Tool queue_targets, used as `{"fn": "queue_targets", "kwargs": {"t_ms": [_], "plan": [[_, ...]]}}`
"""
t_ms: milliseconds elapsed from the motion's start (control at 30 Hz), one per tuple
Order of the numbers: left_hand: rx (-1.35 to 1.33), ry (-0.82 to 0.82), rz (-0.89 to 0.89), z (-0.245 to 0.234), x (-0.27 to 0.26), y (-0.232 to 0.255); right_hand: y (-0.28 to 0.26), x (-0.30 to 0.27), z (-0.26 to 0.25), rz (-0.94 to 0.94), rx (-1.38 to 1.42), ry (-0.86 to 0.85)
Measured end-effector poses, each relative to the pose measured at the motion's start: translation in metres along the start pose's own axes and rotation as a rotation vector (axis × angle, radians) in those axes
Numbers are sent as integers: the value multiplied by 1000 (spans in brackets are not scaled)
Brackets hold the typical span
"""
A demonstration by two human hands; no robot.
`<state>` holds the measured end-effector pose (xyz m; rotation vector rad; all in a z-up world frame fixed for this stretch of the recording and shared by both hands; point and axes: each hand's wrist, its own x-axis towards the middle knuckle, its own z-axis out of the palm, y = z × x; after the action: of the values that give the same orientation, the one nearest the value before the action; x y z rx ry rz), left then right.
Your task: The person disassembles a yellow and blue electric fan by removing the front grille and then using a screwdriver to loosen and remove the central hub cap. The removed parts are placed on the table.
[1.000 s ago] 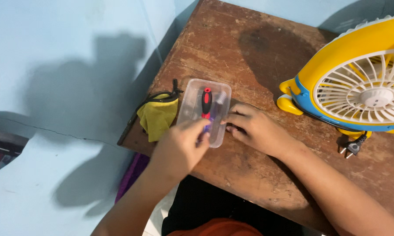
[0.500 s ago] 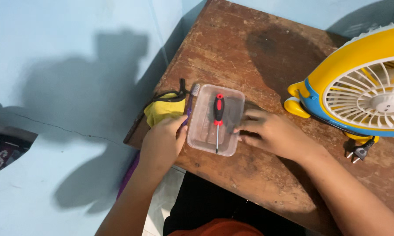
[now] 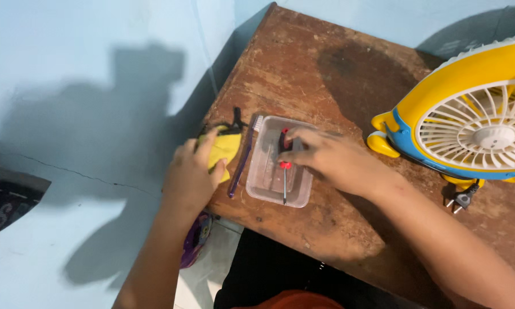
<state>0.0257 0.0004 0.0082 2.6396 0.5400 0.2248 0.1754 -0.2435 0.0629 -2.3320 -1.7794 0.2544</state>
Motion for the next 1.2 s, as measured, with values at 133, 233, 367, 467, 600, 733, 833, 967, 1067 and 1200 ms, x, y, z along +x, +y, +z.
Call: {"fn": "queue_targets", "kwargs": {"t_ms": [133,233,367,467,600,733,833,967,1067,1200], "plan": [[-107,-22,226,3,-1,-6,0,13,8,-171,-185,148],[-118,97,288,-1,0,-4,4,20,8,-138,-162,115],[-145,253,269,-9,-6,5,9,11,5,-61,-6,125],[-172,308,323,-17,-16,21,11,-1,4,-50,117,312],[-268,285,479,-24,-20,47,13,-15,5,-64,304,518],[-275,237,606,-21,-18,79,5,-31,5,-36,324,571],[-245,209,640,-8,-15,101,-3,-38,3,-3,359,591],[-220,170,626,3,-12,112,-8,-48,3,22,313,626],[-261,163,597,5,-10,111,-3,-64,5,98,391,596],[-286,176,481,-1,-2,112,11,-99,24,227,434,469]]}}
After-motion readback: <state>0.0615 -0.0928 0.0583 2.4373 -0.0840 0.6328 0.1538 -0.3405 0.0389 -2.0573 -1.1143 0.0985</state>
